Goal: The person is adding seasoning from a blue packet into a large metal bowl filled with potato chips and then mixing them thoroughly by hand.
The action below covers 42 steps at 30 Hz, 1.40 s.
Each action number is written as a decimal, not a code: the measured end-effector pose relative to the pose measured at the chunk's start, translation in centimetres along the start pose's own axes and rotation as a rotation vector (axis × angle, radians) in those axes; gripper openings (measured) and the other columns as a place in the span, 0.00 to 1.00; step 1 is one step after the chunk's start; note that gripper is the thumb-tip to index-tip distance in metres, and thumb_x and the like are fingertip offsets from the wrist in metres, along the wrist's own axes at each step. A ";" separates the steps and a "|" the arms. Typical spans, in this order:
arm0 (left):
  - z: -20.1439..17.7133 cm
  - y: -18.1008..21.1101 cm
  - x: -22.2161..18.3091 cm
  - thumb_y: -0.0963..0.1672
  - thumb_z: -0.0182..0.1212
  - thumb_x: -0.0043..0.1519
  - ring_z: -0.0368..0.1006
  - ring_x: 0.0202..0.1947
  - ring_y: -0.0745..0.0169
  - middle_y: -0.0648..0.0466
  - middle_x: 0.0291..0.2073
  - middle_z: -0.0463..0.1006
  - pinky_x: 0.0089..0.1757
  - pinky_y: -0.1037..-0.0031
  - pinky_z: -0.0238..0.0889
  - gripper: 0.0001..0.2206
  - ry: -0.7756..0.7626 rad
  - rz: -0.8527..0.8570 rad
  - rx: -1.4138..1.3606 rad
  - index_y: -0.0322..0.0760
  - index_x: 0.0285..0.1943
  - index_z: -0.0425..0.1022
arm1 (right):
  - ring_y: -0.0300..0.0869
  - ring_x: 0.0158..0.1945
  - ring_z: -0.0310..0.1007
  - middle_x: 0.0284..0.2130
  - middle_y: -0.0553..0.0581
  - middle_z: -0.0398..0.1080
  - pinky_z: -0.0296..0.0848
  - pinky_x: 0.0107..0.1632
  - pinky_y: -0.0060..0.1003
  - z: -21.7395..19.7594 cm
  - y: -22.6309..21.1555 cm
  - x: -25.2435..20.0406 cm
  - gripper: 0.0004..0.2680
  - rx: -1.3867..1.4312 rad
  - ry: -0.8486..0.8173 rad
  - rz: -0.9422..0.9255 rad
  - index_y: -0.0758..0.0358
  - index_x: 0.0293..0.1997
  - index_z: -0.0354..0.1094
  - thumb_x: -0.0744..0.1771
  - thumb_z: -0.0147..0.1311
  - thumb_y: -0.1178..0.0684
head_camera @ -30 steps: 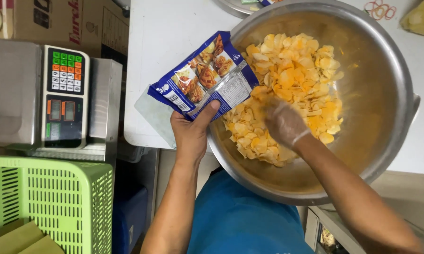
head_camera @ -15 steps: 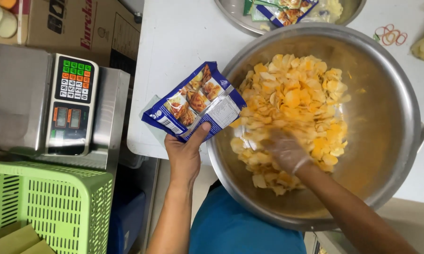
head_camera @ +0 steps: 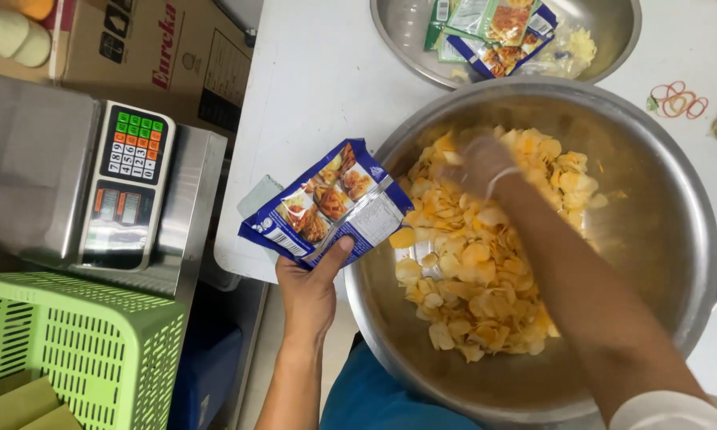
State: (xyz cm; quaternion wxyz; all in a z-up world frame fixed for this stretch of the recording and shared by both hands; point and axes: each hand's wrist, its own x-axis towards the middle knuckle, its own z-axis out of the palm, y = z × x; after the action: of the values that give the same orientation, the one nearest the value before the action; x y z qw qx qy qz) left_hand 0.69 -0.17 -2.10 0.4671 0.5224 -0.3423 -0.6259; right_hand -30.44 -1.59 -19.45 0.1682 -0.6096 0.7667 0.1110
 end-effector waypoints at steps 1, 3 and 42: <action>0.3 0.4 -0.1 0.35 0.78 0.48 0.78 0.40 0.64 0.48 0.38 0.84 0.44 0.68 0.75 0.19 -0.001 0.005 -0.002 0.27 0.50 0.81 | 0.55 0.54 0.78 0.45 0.61 0.80 0.76 0.57 0.48 1.4 -0.6 -1.0 0.27 -0.001 0.005 -0.001 0.54 0.51 0.78 0.62 0.51 0.23; 0.6 1.0 -0.3 0.35 0.78 0.48 0.79 0.38 0.65 0.50 0.36 0.83 0.43 0.69 0.75 0.18 0.012 0.019 -0.036 0.28 0.48 0.81 | 0.52 0.62 0.68 0.54 0.55 0.73 0.59 0.65 0.54 4.5 -1.8 -3.5 0.25 -0.004 0.069 -0.122 0.47 0.58 0.71 0.61 0.52 0.25; 4.1 -1.9 -4.2 0.40 0.81 0.46 0.81 0.36 0.63 0.45 0.30 0.85 0.37 0.73 0.72 0.15 -0.391 0.291 0.249 0.36 0.41 0.84 | 0.37 0.36 0.76 0.37 0.45 0.75 0.82 0.42 0.37 -10.8 -12.2 -20.7 0.05 2.209 0.328 0.801 0.54 0.43 0.73 0.67 0.60 0.48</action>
State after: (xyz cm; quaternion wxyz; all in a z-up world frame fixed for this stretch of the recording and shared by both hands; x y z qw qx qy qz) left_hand -3.62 4.15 -1.52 0.4094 0.3903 -0.5716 -0.5943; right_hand -15.78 10.08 -0.97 0.4563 0.1422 0.5958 -0.6454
